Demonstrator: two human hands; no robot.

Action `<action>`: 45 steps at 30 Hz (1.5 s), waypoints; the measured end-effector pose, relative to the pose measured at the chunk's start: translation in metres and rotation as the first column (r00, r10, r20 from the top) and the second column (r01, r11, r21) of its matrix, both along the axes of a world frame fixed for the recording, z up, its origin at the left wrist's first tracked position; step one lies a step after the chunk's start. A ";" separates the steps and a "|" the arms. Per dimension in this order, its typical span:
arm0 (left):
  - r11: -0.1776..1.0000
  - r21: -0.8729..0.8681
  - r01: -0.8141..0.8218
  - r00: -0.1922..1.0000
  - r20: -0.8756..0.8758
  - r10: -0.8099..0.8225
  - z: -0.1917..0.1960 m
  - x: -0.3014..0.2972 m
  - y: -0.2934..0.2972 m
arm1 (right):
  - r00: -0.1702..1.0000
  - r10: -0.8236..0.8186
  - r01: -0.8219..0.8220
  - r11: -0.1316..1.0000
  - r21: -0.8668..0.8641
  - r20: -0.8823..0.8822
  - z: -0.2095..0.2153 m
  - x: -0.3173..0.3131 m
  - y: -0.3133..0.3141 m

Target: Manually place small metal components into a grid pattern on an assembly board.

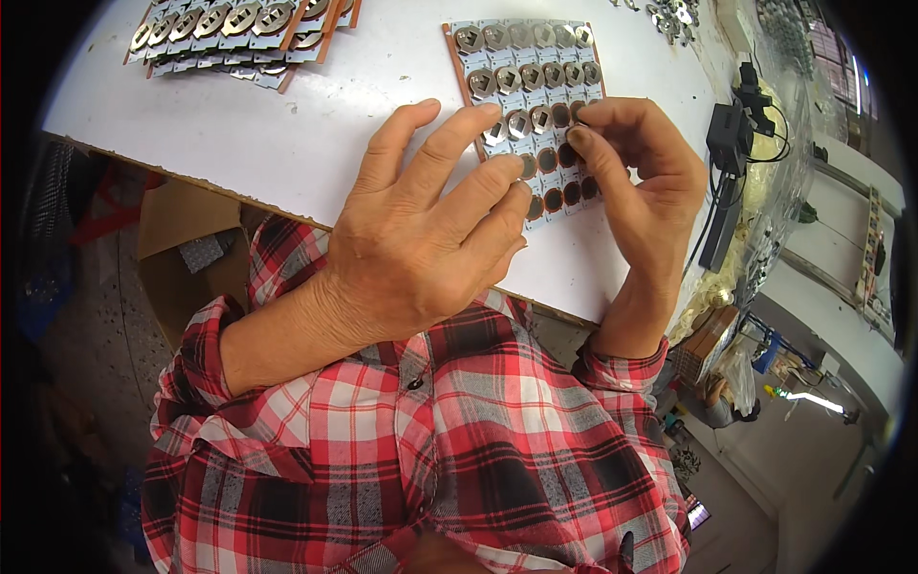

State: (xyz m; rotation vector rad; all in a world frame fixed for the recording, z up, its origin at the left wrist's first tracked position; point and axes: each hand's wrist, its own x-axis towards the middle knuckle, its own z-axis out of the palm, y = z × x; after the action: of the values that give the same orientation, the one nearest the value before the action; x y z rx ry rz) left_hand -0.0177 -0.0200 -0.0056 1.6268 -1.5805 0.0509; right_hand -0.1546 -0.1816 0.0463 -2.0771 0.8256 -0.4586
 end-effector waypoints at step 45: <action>1.000 -0.004 -0.027 0.998 0.052 0.027 0.002 0.003 0.001 | 0.980 -0.192 0.199 0.962 0.185 -0.053 0.014 -0.051 -0.008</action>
State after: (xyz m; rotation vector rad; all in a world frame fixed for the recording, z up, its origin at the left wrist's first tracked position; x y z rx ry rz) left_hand -0.0146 -0.0195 -0.0037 1.6567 -1.5967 0.1112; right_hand -0.2056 -0.1895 0.0598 -1.8406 1.0594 -0.4332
